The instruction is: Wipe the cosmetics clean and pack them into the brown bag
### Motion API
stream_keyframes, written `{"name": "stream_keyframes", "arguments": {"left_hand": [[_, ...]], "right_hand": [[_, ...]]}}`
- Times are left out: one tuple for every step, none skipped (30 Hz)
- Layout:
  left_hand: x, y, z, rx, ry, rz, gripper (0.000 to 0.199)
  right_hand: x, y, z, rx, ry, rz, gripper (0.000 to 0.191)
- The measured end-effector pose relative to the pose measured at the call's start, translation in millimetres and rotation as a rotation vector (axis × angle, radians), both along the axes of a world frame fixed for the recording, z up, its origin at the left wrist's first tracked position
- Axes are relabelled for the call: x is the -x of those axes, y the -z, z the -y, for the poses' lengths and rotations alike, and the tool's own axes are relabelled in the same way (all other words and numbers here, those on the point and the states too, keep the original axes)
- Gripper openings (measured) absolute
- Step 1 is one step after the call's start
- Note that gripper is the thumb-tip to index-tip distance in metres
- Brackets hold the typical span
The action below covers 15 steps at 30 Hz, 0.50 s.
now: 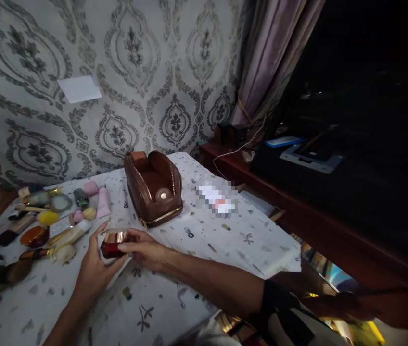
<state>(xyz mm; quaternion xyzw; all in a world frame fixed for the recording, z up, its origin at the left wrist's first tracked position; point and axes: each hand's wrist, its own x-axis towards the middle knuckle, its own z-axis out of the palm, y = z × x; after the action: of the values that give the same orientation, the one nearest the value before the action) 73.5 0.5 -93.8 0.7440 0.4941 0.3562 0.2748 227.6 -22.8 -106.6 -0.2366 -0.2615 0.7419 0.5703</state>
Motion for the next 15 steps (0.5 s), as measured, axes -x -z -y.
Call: {"name": "stream_keyframes", "arguments": {"left_hand": [[1.5,-0.2,0.5,0.026,0.016,0.01,0.083],[2.5,-0.3,1.2,0.049,0.034,0.026,0.082],[3.1,-0.4,2.1,0.065,0.053,0.051,0.081],[3.3,-0.8,3.1,0.071,0.068,0.081,0.08],[3.0,-1.7,4.1,0.073,0.08,0.115,0.079],[2.4,-3.2,5.2,0.072,0.083,0.149,0.078],[1.5,-5.4,6.1,0.073,0.084,0.179,0.077],[0.4,-8.2,6.9,0.077,0.084,0.201,0.076],[-0.7,-11.5,7.6,0.083,0.082,0.214,0.075],[-2.0,-15.1,8.0,0.095,0.083,0.218,0.074],[-3.3,-19.0,8.2,0.11,0.086,0.22,0.073],[-4.6,-22.8,8.2,0.128,0.096,0.221,0.073],[-6.0,-26.4,8.1,0.144,0.112,0.22,0.073],[-7.5,-29.9,7.7,0.156,0.129,0.216,0.072],[-9.2,-33.1,7.3,0.161,0.144,0.211,0.071]], "right_hand": [[0.0,0.1,-0.2,-0.014,0.02,0.022,0.05],[-0.3,-0.1,-0.3,-0.027,0.037,0.052,0.051],[-1.0,-0.7,-0.4,-0.039,0.049,0.093,0.052],[-1.9,-1.6,-0.3,-0.055,0.054,0.146,0.053],[-3.1,-2.9,-0.1,-0.078,0.06,0.211,0.055],[-4.5,-4.7,0.4,-0.11,0.073,0.281,0.058],[-6.1,-6.8,1.2,-0.148,0.096,0.354,0.06],[-7.8,-9.4,2.2,-0.191,0.123,0.424,0.061],[-9.7,-12.6,3.6,-0.235,0.148,0.489,0.062],[-11.9,-16.4,5.1,-0.275,0.176,0.546,0.062],[-14.5,-20.9,6.8,-0.312,0.201,0.602,0.061],[-17.4,-26.1,8.3,-0.35,0.22,0.662,0.061],[-20.5,-31.8,9.8,-0.393,0.237,0.73,0.062],[-24.0,-38.1,10.9,-0.443,0.249,0.808,0.065],[-27.5,-44.5,11.8,-0.501,0.259,0.889,0.068]]}}
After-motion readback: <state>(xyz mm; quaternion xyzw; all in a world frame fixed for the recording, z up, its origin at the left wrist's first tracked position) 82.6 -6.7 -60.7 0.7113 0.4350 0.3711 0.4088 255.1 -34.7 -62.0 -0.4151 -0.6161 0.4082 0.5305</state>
